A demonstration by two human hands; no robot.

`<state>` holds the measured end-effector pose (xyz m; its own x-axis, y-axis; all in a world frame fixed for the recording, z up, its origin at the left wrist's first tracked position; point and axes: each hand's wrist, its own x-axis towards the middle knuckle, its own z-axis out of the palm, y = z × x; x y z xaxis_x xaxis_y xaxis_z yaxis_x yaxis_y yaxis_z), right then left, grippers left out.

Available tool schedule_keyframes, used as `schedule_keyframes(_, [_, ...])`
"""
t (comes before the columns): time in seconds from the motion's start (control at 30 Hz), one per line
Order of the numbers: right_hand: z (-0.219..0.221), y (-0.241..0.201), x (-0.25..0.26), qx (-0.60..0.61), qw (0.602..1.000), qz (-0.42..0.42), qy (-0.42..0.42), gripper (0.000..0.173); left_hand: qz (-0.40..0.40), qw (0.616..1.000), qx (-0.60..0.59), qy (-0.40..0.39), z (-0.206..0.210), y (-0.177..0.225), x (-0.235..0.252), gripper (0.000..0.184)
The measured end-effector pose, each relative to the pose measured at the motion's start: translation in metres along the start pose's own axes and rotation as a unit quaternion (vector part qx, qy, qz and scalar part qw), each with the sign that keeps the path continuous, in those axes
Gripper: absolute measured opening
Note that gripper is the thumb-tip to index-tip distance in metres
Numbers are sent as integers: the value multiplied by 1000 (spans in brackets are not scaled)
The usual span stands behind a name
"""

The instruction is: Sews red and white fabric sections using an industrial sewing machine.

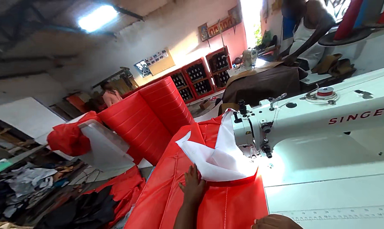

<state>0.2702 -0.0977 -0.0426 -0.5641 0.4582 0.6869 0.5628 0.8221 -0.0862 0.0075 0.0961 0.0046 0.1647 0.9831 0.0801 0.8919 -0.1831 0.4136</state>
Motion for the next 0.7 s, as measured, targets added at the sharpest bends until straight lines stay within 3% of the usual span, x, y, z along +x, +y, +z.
schedule_keyframes(0.07, [-2, 0, -8, -6, 1000, 3, 1, 22, 83, 977, -147, 127, 4, 1, -5, 62])
schedule_keyframes(0.13, [-4, 0, -14, 1, 1000, 4, -2, 21, 184, 926, -237, 230, 2, 12, -11, 44])
schedule_keyframes(0.23, [-8, 1, -17, 14, 1000, 2, -27, 22, 298, 892, -212, 264, -19, 31, -24, 35])
schedule_keyframes(0.33, [-16, 1, -17, 13, 1000, -1, -26, 24, 363, 893, -79, 254, -55, 67, -58, 45])
schedule_keyframes(0.4, [-20, -2, -20, 14, 1000, 3, -1, 25, 362, 910, 13, 202, -65, 94, -92, 40])
schedule_keyframes(0.5, [-21, -3, -24, -7, 999, -11, 42, 21, 255, 958, 118, -53, -62, 145, -149, 32])
schedule_keyframes(0.53, [-20, -4, -25, -11, 998, -14, 54, 20, 241, 957, 140, -83, -49, 155, -162, 32])
schedule_keyframes(0.63, [-20, -8, -29, -49, 995, 7, 87, 23, 278, 950, 143, -2, -8, 154, -183, 36])
schedule_keyframes(0.7, [-21, -11, -33, -76, 992, 35, 94, 21, 279, 952, 119, -41, -7, 151, -183, 34])
